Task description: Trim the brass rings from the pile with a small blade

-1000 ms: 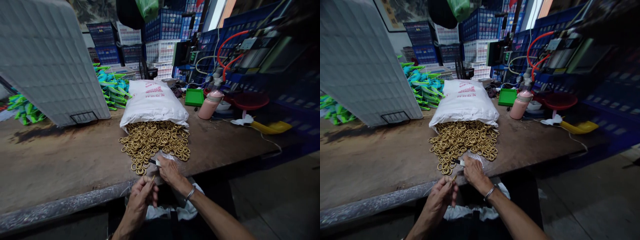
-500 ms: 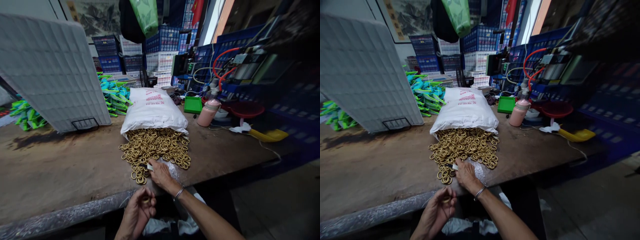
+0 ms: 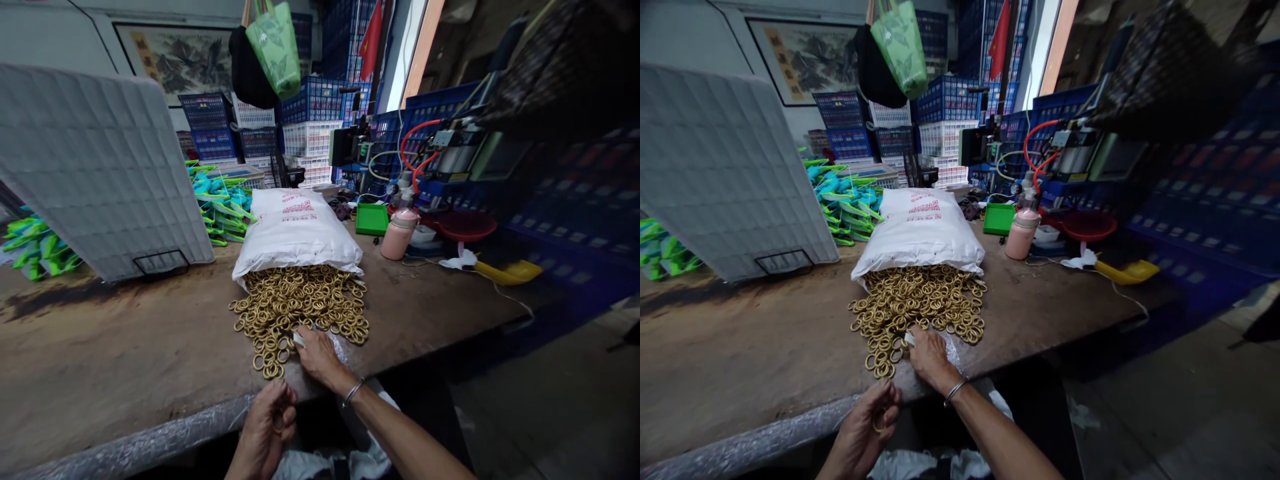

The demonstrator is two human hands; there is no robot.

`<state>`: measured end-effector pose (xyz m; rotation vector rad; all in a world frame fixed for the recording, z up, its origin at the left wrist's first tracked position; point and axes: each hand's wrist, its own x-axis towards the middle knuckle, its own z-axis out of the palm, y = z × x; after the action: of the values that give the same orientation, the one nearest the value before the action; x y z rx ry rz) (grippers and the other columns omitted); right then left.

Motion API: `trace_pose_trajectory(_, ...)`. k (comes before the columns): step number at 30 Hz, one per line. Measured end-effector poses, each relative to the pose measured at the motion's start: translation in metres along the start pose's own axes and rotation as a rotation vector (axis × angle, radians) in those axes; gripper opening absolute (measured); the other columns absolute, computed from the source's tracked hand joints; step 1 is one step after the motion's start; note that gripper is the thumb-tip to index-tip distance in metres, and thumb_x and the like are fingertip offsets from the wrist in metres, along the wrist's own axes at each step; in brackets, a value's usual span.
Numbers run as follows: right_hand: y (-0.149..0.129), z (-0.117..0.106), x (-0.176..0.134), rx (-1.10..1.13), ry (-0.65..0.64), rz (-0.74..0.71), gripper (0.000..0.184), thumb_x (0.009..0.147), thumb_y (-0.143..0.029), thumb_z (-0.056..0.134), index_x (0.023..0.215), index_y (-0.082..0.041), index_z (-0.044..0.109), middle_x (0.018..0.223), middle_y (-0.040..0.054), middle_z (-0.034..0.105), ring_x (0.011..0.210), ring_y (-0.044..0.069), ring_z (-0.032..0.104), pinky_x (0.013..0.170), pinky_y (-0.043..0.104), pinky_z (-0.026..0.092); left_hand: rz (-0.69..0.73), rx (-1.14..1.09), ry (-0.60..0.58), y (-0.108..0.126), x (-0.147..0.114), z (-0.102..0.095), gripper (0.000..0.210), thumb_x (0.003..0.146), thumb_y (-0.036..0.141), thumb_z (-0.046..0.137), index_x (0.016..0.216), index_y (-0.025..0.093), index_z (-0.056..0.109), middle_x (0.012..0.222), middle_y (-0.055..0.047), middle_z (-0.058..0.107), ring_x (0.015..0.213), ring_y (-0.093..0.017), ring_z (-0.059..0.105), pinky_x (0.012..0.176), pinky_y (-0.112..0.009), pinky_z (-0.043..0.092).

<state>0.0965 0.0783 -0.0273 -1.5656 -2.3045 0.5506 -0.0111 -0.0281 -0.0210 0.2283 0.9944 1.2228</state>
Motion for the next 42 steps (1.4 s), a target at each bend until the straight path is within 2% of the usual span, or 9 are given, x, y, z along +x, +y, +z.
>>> trace_pose_trajectory(4, 0.01, -0.003, -0.001, 0.234, 0.068, 0.036, 0.016, 0.077, -0.022, 0.045, 0.063, -0.018, 0.052, 0.06, -0.0015, 0.053, 0.056, 0.01, 0.043, 0.052, 0.022, 0.025, 0.212, 0.308, 0.051, 0.005, 0.004, 0.008, 0.029, 0.065, 0.042, 0.066, 0.073, 0.017, 0.053, 0.056, 0.005, 0.053, 0.036, -0.002, 0.033, 0.035, -0.015, 0.021)
trace_pose_trajectory(7, 0.017, -0.01, -0.005, 0.542, 0.041, 0.061, 0.016, 0.074, -0.021, 0.043, 0.06, -0.017, 0.048, 0.055, -0.0047, 0.044, 0.054, 0.008, 0.037, 0.051, 0.019, 0.027, 0.488, 0.57, 0.089, 0.009, 0.013, 0.01, 0.022, 0.068, 0.036, 0.063, 0.079, 0.017, 0.059, 0.064, 0.001, 0.059, 0.051, -0.009, 0.05, 0.048, -0.02, 0.038)
trace_pose_trajectory(12, 0.016, -0.026, -0.023, 0.971, -0.177, 0.231, 0.014, 0.073, -0.03, 0.047, 0.067, -0.018, 0.048, 0.05, -0.0083, 0.04, 0.039, 0.004, 0.027, 0.038, 0.018, 0.02, 0.929, 0.99, -0.004, 0.011, 0.025, 0.007, 0.018, 0.075, 0.02, 0.053, 0.089, 0.018, 0.063, 0.078, -0.005, 0.064, 0.074, -0.017, 0.059, 0.069, -0.029, 0.046)
trace_pose_trajectory(17, 0.011, -0.035, -0.036, 1.173, -0.376, 0.334, 0.019, 0.07, -0.036, 0.051, 0.069, -0.018, 0.044, 0.054, -0.008, 0.048, 0.032, 0.001, 0.021, 0.032, 0.016, 0.012, 1.119, 1.197, -0.153, 0.013, 0.026, 0.008, 0.021, 0.078, 0.012, 0.048, 0.092, 0.019, 0.062, 0.078, -0.005, 0.064, 0.073, -0.016, 0.059, 0.066, -0.028, 0.046)
trace_pose_trajectory(22, 0.014, -0.035, -0.039, 1.176, -0.51, 0.411, 0.017, 0.069, -0.033, 0.051, 0.068, -0.018, 0.043, 0.053, -0.0088, 0.045, 0.033, 0.0, 0.02, 0.033, 0.016, 0.014, 1.021, 1.128, -0.235, 0.012, 0.022, 0.008, 0.018, 0.078, 0.015, 0.05, 0.087, 0.021, 0.064, 0.076, -0.005, 0.066, 0.071, -0.017, 0.059, 0.067, -0.028, 0.045)
trace_pose_trajectory(24, 0.014, -0.032, -0.039, 1.035, -0.454, 0.366, 0.017, 0.073, -0.032, 0.046, 0.064, -0.018, 0.044, 0.051, -0.008, 0.043, 0.035, 0.002, 0.024, 0.035, 0.017, 0.017, 0.887, 1.063, -0.191, 0.011, 0.02, 0.01, 0.015, 0.076, 0.019, 0.054, 0.083, 0.021, 0.067, 0.075, -0.005, 0.066, 0.07, -0.018, 0.059, 0.067, -0.027, 0.044)
trace_pose_trajectory(29, 0.01, -0.026, -0.042, 0.727, -0.114, 0.052, 0.018, 0.078, -0.029, 0.042, 0.066, -0.017, 0.048, 0.059, -0.0044, 0.045, 0.056, 0.007, 0.039, 0.05, 0.018, 0.03, 0.588, 0.743, -0.058, 0.008, 0.013, 0.019, 0.01, 0.071, 0.026, 0.062, 0.067, 0.018, 0.066, 0.06, -0.001, 0.059, 0.059, -0.015, 0.051, 0.06, -0.023, 0.039)
trace_pose_trajectory(35, 0.008, -0.019, -0.043, 0.634, -0.117, 0.029, 0.025, 0.077, -0.03, 0.043, 0.057, -0.017, 0.04, 0.053, -0.0067, 0.033, 0.052, 0.007, 0.031, 0.048, 0.019, 0.026, 0.338, 0.512, -0.043, 0.004, 0.008, 0.023, 0.02, 0.068, 0.034, 0.065, 0.067, 0.014, 0.059, 0.058, 0.002, 0.054, 0.053, -0.01, 0.044, 0.053, -0.02, 0.034)
trace_pose_trajectory(42, 0.003, -0.021, -0.042, 0.655, -0.144, 0.052, 0.023, 0.079, -0.029, 0.041, 0.06, -0.017, 0.044, 0.054, -0.0054, 0.04, 0.053, 0.008, 0.036, 0.05, 0.019, 0.028, 0.143, 0.376, -0.122, 0.005, 0.003, 0.021, 0.027, 0.07, 0.04, 0.062, 0.068, 0.015, 0.053, 0.056, 0.005, 0.048, 0.038, -0.001, 0.024, 0.038, -0.017, 0.013)
